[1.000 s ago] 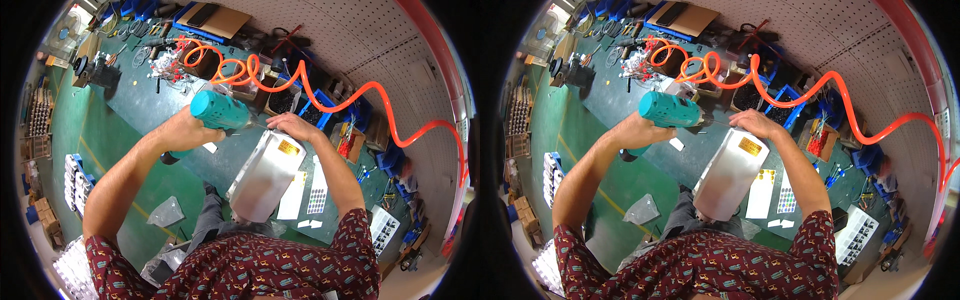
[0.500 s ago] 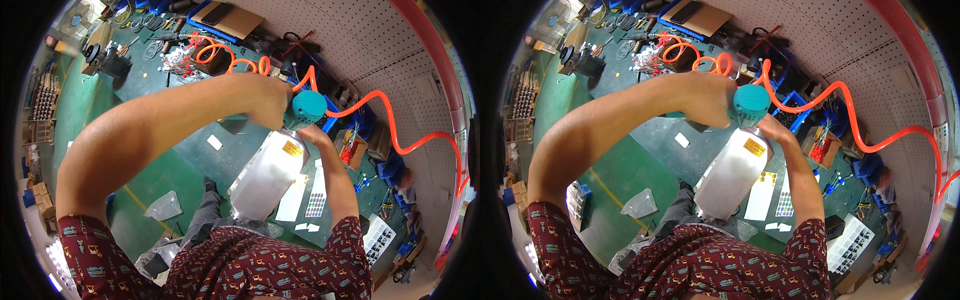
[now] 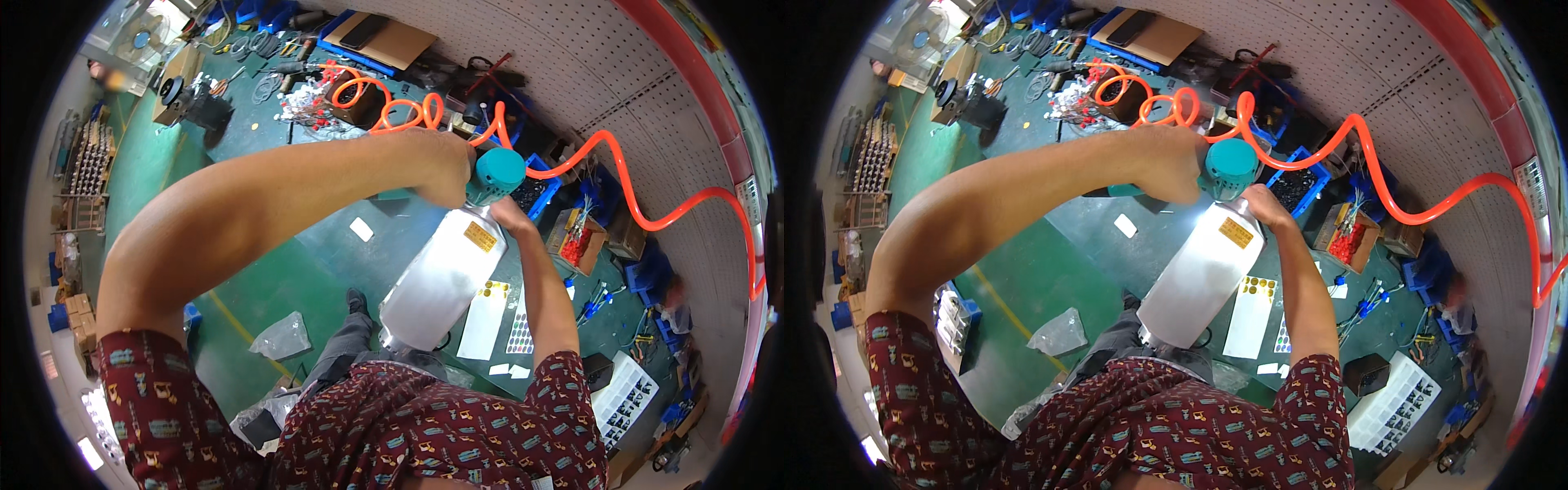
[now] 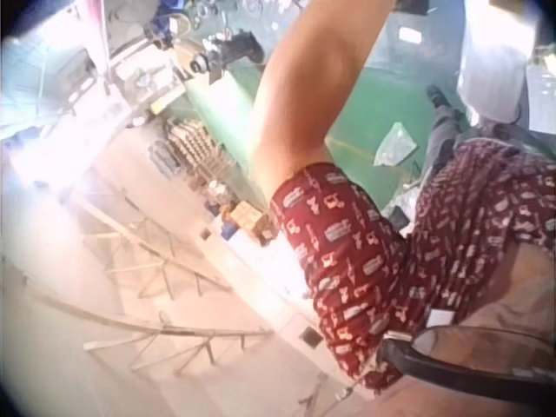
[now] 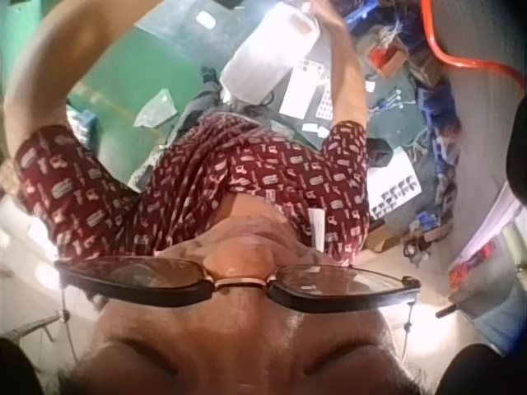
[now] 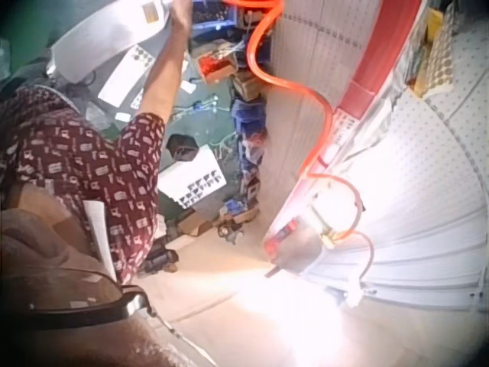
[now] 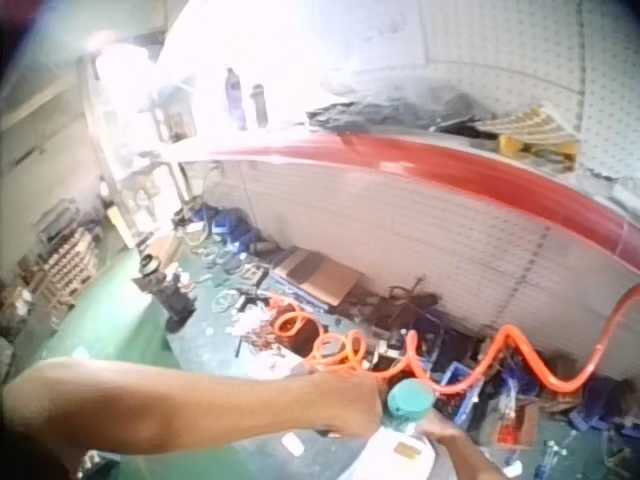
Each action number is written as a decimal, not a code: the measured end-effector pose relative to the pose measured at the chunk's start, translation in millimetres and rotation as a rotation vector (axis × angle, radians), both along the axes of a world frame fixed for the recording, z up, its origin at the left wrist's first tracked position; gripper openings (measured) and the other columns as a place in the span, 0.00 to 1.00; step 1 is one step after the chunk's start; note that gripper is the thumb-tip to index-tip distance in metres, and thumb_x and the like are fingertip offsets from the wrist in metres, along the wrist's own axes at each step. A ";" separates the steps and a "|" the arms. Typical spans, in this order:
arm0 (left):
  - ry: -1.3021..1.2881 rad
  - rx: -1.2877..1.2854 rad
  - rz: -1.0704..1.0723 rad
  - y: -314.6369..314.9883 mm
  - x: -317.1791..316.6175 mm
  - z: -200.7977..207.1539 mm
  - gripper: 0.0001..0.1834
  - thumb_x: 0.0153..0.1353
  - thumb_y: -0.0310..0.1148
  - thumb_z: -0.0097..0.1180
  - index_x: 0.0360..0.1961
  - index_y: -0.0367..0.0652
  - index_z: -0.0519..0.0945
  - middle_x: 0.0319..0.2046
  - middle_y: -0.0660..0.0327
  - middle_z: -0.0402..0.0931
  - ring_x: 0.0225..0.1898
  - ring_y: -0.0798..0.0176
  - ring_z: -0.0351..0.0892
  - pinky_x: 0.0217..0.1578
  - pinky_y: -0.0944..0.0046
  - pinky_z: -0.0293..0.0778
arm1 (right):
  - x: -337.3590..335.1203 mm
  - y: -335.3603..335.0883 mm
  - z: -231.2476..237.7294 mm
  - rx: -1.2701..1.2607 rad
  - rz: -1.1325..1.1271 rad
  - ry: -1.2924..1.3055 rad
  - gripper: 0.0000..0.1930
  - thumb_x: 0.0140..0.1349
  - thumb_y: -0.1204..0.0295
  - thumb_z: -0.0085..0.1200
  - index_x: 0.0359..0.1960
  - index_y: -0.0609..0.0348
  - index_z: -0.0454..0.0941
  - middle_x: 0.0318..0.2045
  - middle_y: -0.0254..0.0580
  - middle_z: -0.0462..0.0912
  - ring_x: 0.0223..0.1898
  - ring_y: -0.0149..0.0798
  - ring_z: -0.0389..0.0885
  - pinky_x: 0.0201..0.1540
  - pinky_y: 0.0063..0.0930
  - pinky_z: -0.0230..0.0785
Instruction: The person assembles an electronic device by applying adhesive labels to a translucent plastic housing, attaching a metal heatsink, and securing components with a cordless drill. They handle wires, a black plastic base, and fasteners, then place the assembled unit into a cardboard box.
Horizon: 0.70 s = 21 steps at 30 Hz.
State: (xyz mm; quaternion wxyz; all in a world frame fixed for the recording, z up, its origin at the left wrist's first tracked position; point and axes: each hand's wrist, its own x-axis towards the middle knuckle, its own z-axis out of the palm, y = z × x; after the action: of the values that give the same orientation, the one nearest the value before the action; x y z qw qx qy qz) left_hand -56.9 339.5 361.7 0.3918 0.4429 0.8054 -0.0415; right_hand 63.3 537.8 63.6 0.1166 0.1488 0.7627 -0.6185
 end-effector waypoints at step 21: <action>0.121 0.371 0.302 -249.4 104.2 -266.1 0.35 0.49 0.20 0.61 0.62 0.45 0.73 0.56 0.50 0.76 0.64 0.46 0.71 0.70 0.44 0.56 | 53.8 -10.3 22.3 -0.008 -0.409 0.171 0.12 0.69 0.68 0.57 0.45 0.64 0.87 0.33 0.29 0.84 0.33 0.24 0.76 0.38 0.21 0.70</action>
State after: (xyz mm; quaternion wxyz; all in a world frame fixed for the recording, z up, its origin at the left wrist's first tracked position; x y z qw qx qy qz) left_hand 47.4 90.0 95.6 0.2565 0.3785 0.8783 0.1394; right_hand 117.1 527.5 85.8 -0.0759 0.2470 0.7211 -0.6429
